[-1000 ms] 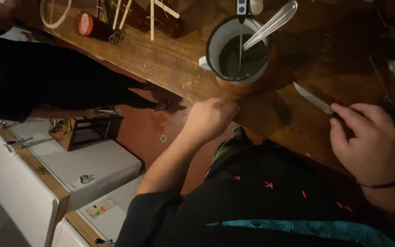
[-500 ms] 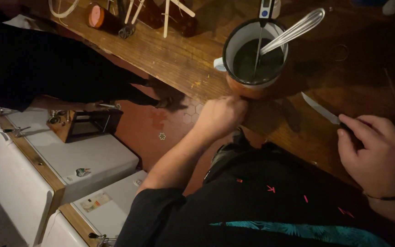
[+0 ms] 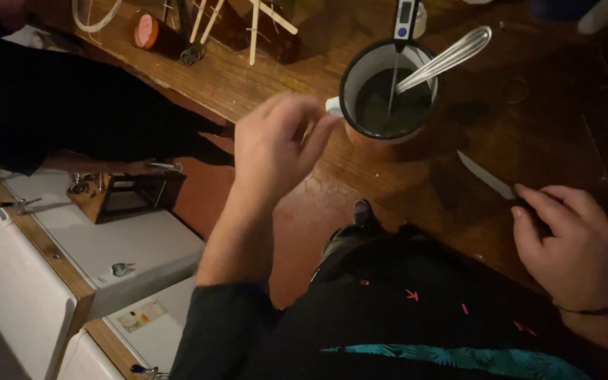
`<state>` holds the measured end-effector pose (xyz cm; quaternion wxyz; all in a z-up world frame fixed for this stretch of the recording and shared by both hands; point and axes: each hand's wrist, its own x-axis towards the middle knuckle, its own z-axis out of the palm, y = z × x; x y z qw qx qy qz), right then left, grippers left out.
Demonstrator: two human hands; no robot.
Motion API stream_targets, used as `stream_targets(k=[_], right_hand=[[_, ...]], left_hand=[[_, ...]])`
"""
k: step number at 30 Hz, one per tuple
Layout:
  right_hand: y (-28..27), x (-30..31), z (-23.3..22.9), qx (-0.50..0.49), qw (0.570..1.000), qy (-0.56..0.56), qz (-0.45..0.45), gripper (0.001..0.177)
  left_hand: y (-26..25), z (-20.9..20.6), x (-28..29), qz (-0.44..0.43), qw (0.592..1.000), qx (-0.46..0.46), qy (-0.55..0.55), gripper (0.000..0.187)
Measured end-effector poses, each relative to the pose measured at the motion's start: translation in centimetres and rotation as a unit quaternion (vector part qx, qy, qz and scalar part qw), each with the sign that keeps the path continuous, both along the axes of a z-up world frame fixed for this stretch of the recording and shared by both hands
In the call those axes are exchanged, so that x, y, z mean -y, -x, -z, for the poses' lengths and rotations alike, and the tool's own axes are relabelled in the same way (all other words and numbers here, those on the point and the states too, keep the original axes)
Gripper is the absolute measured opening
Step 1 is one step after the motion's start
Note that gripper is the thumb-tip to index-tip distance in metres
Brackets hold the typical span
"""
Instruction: Stirring melted wax, checking temperature, and adding fragrance oil during candle production
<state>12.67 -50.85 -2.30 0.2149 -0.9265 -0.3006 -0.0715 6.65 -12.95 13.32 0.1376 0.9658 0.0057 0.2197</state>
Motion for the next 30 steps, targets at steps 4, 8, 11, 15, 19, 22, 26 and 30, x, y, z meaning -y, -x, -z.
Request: stream_targets(k=[4,8,11,15,19,22,26,30], right_hand=[[0.1,-0.2,-0.7,-0.015,1.000,0.002,0.005,0.027],[0.0,-0.2,-0.9,-0.008,1.000,-0.021,-0.005,0.026],[0.1,-0.3,-1.2,-0.013,0.999,-0.032,0.002,0.026],[-0.2,-0.2,-0.7,-0.004,0.998,-0.059,-0.009,0.026],[-0.2,-0.3,-1.2,-0.012,0.998,-0.062,-0.010,0.023],[-0.2,-0.4,-1.5,-0.015,0.998,-0.059,-0.009,0.025],[-0.3,-0.4,-1.8,-0.033,0.997,-0.066,-0.013,0.025],[-0.3,-0.4,-1.7,-0.031,0.997,-0.068,-0.017,0.025]], left_hand=[[-3.3,-1.2,-0.3,0.013,0.995,-0.077,-0.063,0.011],[-5.1,-1.4,0.0,0.044,0.985,-0.117,-0.122,0.005],[-5.8,-1.2,-0.1,0.052,0.987,-0.112,-0.098,0.014],[-6.4,-0.7,-0.8,0.046,0.984,-0.148,-0.083,0.019],[-6.2,-1.0,-0.7,0.070,0.987,-0.115,-0.093,0.009],[-6.2,-1.6,-0.5,0.083,0.987,-0.110,-0.080,0.012],[-6.2,-2.2,-0.4,0.092,0.974,-0.157,0.132,0.014],[-6.2,-3.3,-0.3,-0.011,0.905,-0.269,0.330,0.018]])
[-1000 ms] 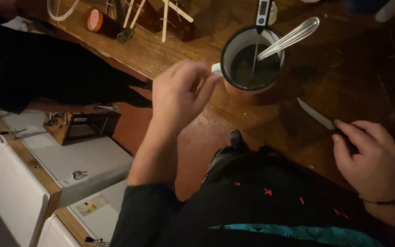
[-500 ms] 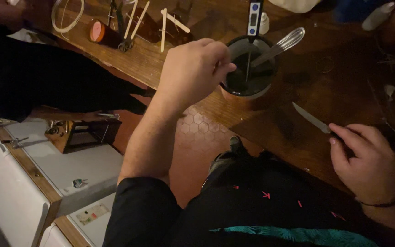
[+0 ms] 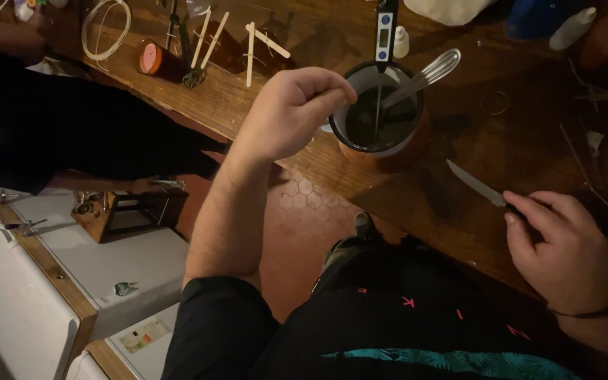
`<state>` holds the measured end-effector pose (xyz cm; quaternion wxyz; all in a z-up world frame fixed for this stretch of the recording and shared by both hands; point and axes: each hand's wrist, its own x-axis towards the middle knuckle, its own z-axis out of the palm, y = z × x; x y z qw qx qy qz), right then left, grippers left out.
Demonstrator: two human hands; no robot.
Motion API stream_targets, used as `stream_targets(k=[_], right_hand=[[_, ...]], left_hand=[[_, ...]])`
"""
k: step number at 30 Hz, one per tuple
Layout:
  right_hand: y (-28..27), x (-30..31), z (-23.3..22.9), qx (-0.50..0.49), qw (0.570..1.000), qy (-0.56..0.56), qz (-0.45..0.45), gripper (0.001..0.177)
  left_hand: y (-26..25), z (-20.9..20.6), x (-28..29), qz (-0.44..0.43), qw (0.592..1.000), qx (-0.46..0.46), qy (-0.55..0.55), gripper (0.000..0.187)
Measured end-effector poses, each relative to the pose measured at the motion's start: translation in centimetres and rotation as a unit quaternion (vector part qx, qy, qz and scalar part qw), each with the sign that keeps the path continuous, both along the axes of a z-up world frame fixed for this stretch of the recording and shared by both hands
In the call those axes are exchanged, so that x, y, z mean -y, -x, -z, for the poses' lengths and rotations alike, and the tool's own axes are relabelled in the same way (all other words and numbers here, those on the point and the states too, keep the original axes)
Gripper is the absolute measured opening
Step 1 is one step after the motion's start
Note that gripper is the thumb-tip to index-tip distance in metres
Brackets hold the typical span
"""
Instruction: Stirring melted wax, checking temperature, and adding fragrance oil during candle production
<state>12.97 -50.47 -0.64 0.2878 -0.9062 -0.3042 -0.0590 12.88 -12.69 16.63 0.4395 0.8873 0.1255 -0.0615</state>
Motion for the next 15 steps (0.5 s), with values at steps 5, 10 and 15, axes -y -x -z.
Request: stream_targets(k=[5,10,15], right_hand=[[0.0,0.2,0.6,-0.001,1.000,-0.005,0.000,0.027],[0.1,0.1,0.6,0.011,1.000,-0.002,0.001,0.027],[0.0,0.0,0.2,0.009,1.000,-0.003,-0.004,0.026]], left_hand=[[-0.3,0.6,-0.4,-0.025,0.999,0.007,0.029,0.018],[-0.1,1.2,-0.6,0.009,0.997,0.068,-0.023,0.008],[-0.1,0.9,-0.2,0.017,0.992,0.112,-0.063,0.011]])
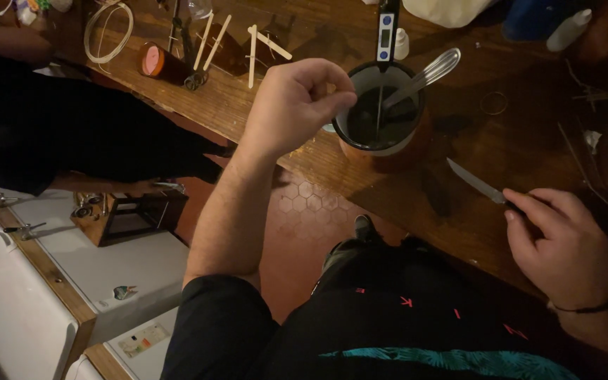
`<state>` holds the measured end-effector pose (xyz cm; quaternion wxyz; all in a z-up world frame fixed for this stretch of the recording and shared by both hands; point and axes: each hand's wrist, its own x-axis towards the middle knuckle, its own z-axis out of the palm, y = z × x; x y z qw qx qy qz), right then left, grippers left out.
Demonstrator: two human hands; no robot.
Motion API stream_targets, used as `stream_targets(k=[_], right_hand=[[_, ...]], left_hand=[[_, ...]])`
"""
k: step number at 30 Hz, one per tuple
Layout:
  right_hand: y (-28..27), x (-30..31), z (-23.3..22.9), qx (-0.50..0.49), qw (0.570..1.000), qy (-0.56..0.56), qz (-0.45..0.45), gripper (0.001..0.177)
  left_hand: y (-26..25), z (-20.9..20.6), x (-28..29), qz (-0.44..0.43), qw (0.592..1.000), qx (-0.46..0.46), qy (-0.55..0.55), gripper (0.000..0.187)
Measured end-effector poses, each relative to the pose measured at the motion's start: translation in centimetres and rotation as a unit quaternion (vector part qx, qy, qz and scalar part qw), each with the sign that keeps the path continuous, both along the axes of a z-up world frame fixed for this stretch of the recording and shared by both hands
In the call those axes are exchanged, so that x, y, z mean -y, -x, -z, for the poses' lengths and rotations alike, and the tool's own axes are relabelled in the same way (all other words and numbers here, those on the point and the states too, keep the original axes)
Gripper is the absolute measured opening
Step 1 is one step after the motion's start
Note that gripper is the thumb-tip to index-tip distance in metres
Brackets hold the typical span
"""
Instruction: Stirring melted wax, checking temperature, and adding fragrance oil during candle production
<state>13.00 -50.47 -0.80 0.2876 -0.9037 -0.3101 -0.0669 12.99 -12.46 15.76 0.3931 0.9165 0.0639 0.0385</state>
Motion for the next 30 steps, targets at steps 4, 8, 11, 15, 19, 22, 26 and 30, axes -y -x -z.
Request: stream_targets(k=[4,8,11,15,19,22,26,30], right_hand=[[0.0,-0.1,-0.2,-0.023,0.999,0.019,0.016,0.027],[-0.2,0.2,0.4,0.011,1.000,0.005,-0.003,0.027],[0.0,0.3,0.6,0.009,1.000,0.005,-0.009,0.027],[0.2,0.3,0.3,0.012,1.000,0.024,0.008,0.026],[-0.2,0.5,0.7,0.001,0.999,0.042,-0.003,0.032],[-0.1,0.4,0.4,-0.006,1.000,0.019,-0.017,0.029],[0.0,0.3,0.4,-0.003,1.000,0.029,-0.006,0.028],[0.0,0.0,0.0,0.003,0.999,0.036,-0.008,0.025]], left_hand=[[-0.3,1.0,-0.3,-0.014,1.000,-0.009,0.002,0.010],[0.3,0.7,-0.3,0.034,0.999,0.027,-0.020,0.007],[2.2,-0.7,0.7,0.062,0.996,0.051,-0.043,0.015],[5.7,-1.0,2.5,0.167,0.980,0.093,-0.055,0.009],[7.9,6.6,3.8,0.158,0.964,0.048,-0.210,0.004],[8.6,11.1,4.3,0.136,0.931,0.044,-0.335,0.014],[9.0,14.1,4.3,0.122,0.935,0.017,-0.332,0.006],[8.4,13.4,4.8,0.150,0.916,-0.046,-0.369,0.008]])
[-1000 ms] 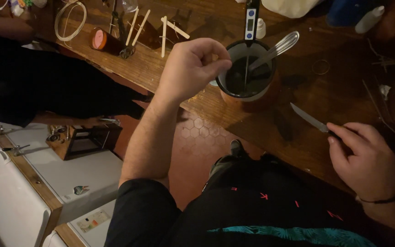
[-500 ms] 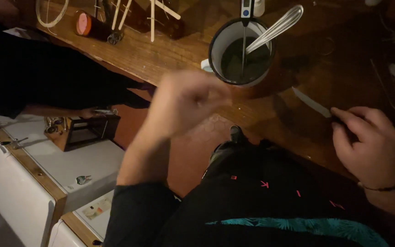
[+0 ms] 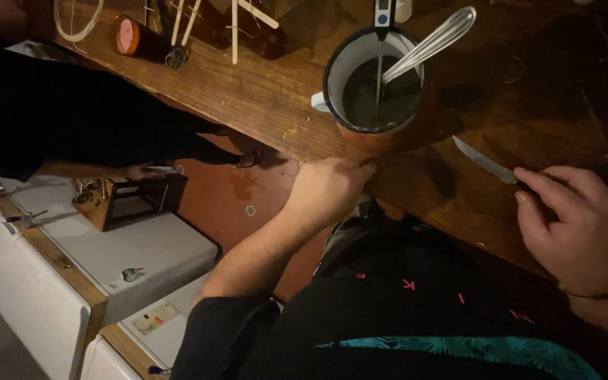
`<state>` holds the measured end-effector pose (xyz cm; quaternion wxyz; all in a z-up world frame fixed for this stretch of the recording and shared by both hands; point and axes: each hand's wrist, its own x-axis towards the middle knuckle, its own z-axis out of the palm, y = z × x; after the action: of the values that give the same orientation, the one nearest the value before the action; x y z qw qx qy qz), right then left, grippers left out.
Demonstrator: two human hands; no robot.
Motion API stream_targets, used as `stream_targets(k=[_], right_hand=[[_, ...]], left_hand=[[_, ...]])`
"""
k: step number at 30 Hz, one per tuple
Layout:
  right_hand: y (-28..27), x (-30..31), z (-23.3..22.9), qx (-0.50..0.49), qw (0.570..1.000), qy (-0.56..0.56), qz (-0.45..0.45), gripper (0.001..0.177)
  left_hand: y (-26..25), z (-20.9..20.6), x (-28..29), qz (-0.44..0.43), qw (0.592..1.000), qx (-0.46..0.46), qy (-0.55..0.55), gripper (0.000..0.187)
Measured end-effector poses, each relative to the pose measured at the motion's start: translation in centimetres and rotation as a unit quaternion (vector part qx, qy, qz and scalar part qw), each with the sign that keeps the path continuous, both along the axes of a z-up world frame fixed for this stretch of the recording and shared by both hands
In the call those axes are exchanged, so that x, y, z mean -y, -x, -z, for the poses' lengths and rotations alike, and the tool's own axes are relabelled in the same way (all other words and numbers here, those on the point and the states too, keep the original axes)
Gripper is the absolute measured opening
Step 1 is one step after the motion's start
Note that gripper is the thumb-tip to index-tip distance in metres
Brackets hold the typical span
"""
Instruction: Stirring melted wax, checking temperature, and adding fragrance oil during candle production
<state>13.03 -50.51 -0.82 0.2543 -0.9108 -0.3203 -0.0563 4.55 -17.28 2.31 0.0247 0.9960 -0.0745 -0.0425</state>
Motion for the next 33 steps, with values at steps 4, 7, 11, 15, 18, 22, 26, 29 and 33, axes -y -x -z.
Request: stream_targets(k=[4,7,11,15,18,22,26,29,33], right_hand=[[-0.1,0.2,0.3,0.006,1.000,-0.009,-0.009,0.025],[-0.1,0.1,0.2,0.003,1.000,-0.022,-0.014,0.025],[0.0,-0.1,-0.1,-0.003,1.000,-0.027,-0.007,0.025],[-0.1,-0.1,-0.1,0.004,1.000,-0.024,-0.010,0.026],[-0.2,-0.1,0.0,0.010,0.999,-0.029,-0.016,0.025],[0.0,0.0,0.1,-0.003,1.000,-0.017,0.001,0.026],[0.0,0.1,0.4,0.007,1.000,-0.006,0.005,0.025],[-0.1,0.1,0.3,0.005,1.000,-0.012,-0.006,0.024],[-0.1,0.0,-0.2,0.000,1.000,-0.013,-0.011,0.026]], left_hand=[[0.6,0.1,-0.6,0.034,0.998,0.053,0.004,0.025],[0.9,-0.3,-0.7,0.033,0.998,0.050,0.027,0.022],[1.1,-0.6,-0.8,0.009,0.999,0.039,0.007,0.014],[1.3,-0.9,-1.5,-0.039,0.998,0.030,0.036,0.006],[1.1,-1.0,-1.9,-0.020,0.996,0.054,0.074,0.018],[0.3,-0.5,-0.9,-0.019,0.999,-0.023,0.030,0.017],[0.4,0.3,-0.9,0.017,0.995,0.085,0.046,0.021],[0.5,0.3,-1.1,0.010,0.999,0.043,0.029,0.012],[0.0,-1.8,-1.5,-0.030,0.991,-0.100,0.079,0.015]])
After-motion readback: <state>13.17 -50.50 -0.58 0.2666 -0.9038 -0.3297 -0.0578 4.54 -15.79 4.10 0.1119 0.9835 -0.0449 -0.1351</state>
